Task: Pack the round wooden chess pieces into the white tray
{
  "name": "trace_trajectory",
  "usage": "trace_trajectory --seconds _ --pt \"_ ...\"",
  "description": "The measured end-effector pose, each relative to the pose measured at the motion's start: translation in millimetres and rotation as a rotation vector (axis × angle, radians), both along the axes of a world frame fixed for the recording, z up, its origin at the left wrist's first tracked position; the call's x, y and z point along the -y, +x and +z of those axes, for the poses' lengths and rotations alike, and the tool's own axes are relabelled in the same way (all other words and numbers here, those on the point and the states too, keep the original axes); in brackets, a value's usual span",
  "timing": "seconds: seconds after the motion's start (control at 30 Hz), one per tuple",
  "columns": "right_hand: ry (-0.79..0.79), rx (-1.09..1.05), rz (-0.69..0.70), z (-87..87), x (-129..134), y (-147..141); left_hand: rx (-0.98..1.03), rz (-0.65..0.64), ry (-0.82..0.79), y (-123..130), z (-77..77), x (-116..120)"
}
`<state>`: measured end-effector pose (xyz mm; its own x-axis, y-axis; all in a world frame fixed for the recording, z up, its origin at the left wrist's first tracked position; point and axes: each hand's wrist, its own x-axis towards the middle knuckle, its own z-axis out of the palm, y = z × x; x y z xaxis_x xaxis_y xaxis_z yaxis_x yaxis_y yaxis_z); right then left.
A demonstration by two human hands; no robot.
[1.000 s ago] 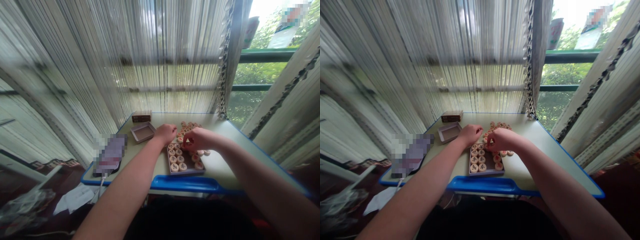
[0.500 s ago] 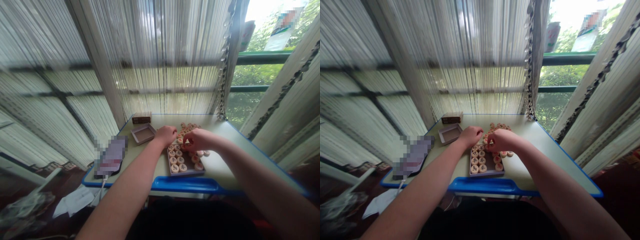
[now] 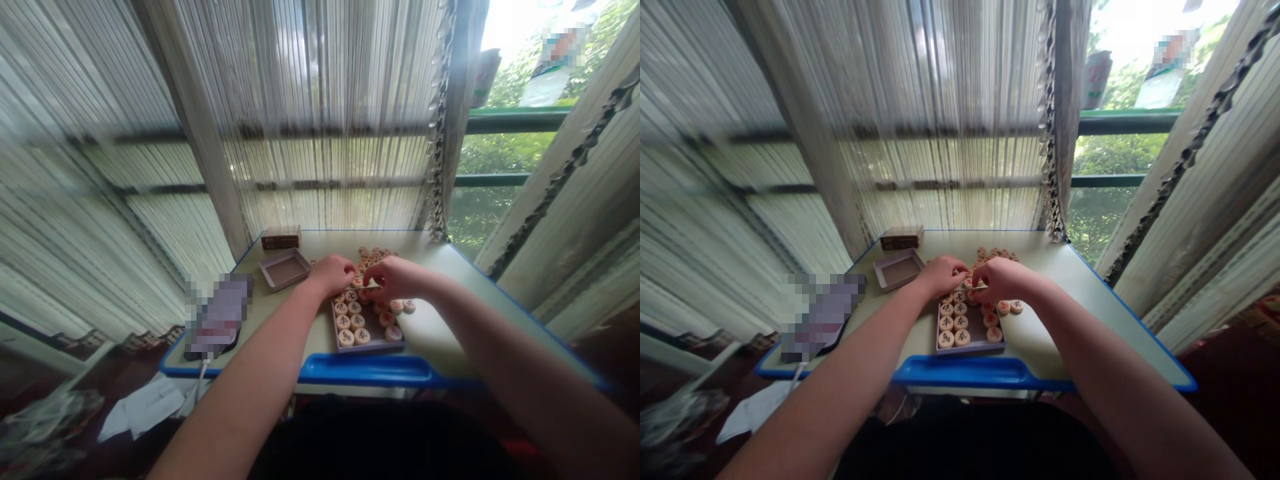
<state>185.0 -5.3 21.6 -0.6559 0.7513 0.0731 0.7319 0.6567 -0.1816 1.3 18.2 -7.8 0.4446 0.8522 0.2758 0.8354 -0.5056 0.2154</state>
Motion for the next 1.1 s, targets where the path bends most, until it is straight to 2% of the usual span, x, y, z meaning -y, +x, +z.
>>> trace_trajectory --seconds 0.23,0.47,0.57,0.7,0.8,0.93,1.1 --pt "-0.023 -0.005 0.018 1.6 4 -4 -0.004 -0.046 0.020 0 0.6 -4" --pt "0.011 -0.068 0.048 1.8 1 1 0.076 0.118 -0.005 -10 5.9 -11" --pt "0.001 -0.144 0.055 -2.0 -5 3 0.082 0.071 -0.024 -11 7.0 -10" --pt "0.035 -0.267 -0.051 -15.1 -20 5 0.077 -0.042 -0.115 -6 7.4 -4" --pt "0.080 -0.258 -0.173 -24.5 -31 8 0.057 -0.076 -0.164 -3 8.8 2" --pt "0.077 -0.215 -0.243 -29.0 -37 12 0.042 -0.030 -0.168 -2 9.7 3" --pt "0.080 -0.218 -0.231 -28.2 -37 12 0.095 0.022 -0.211 -3 7.0 -1"
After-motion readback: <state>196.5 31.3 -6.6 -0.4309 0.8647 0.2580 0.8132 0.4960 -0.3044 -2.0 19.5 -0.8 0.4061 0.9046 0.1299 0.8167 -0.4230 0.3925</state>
